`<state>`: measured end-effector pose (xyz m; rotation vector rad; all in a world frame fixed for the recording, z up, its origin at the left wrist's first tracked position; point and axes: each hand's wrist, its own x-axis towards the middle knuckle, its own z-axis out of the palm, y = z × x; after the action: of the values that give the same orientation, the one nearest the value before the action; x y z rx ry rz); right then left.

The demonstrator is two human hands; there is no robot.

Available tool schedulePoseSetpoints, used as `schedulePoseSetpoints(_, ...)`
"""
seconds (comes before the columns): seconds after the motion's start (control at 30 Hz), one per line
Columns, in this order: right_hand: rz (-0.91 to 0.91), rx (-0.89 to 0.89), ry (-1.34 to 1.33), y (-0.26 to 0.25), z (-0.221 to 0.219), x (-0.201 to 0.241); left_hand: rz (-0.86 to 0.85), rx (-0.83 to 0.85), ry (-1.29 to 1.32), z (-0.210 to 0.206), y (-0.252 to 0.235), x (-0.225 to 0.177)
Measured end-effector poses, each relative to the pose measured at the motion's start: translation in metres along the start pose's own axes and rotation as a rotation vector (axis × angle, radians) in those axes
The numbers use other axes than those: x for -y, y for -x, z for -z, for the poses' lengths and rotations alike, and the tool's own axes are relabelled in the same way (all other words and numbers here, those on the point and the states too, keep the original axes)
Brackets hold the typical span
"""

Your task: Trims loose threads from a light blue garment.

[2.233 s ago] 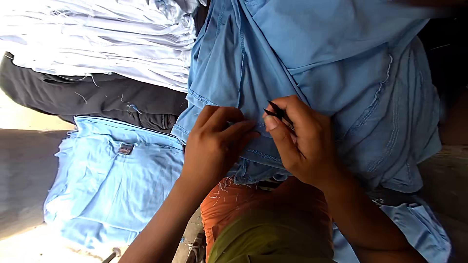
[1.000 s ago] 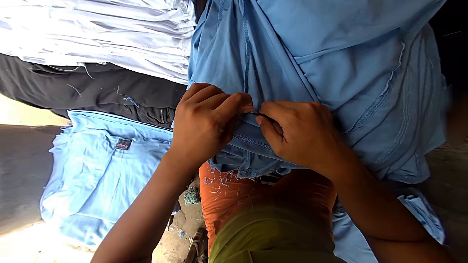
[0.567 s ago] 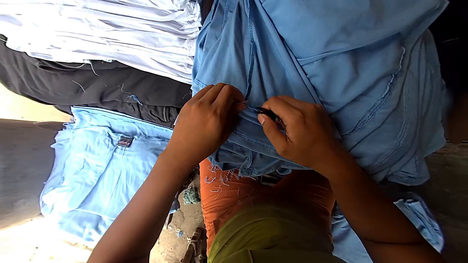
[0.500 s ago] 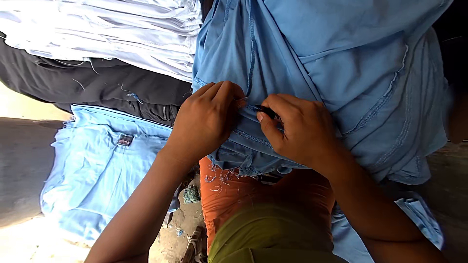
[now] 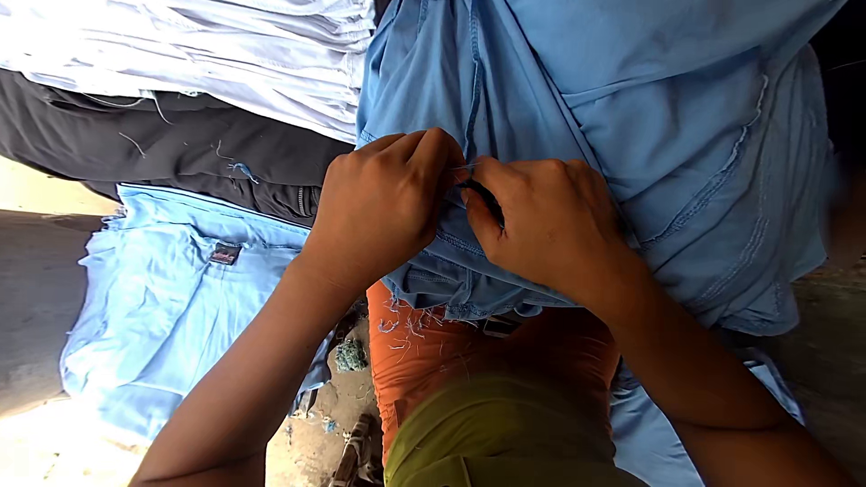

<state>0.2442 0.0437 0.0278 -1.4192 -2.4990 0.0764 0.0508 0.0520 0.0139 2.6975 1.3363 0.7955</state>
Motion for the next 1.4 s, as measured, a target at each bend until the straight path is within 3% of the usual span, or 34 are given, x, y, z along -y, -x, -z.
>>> schedulePoseSetpoints(0.13, 0.001, -0.013, -0.069, 0.003, 0.002, -0.005, 0.065, -0.003, 0.116, 0.002, 0.005, 0.002)
schedulePoseSetpoints(0.3, -0.085, 0.058, -0.309, 0.016, 0.024, -0.019, 0.106, 0.19, 0.333, 0.032, 0.034, 0.016)
schedulePoseSetpoints(0.4, -0.082, -0.053, -0.427, 0.013, 0.02, -0.019, 0.159, 0.05, 0.339, 0.033, 0.032, 0.012)
schedulePoseSetpoints(0.47, -0.038, -0.127, -0.474, 0.009, 0.012, -0.015, 0.152, 0.052, 0.3, 0.027, 0.022, 0.01)
schedulePoseSetpoints(0.6, 0.056, -0.103, -0.331, 0.012, 0.003, -0.015, 0.092, 0.08, 0.262, 0.014, 0.017, 0.015)
schedulePoseSetpoints(0.77, 0.096, -0.137, -0.245, 0.014, 0.006, -0.021, 0.168, 0.007, 0.223, 0.017, 0.025, 0.001)
schedulePoseSetpoints(0.97, -0.076, -0.073, -0.258, 0.001, 0.007, -0.021, 0.177, -0.145, 0.148, 0.0, 0.017, -0.008)
schedulePoseSetpoints(1.07, -0.161, -0.08, -0.274, -0.003, 0.002, -0.023, 0.15, -0.132, 0.172, -0.008, 0.007, -0.007)
schedulePoseSetpoints(1.27, -0.226, -0.288, 0.012, 0.0, 0.004, -0.013, 0.123, -0.033, 0.243, -0.018, -0.009, 0.004)
schedulePoseSetpoints(1.33, -0.151, -0.347, -0.094, 0.005, 0.017, -0.003, 0.137, -0.007, 0.31, -0.014, -0.012, 0.008)
schedulePoseSetpoints(1.4, -0.034, -0.289, -0.33, 0.009, 0.025, 0.005, 0.137, 0.008, 0.354, -0.009, -0.013, 0.011)
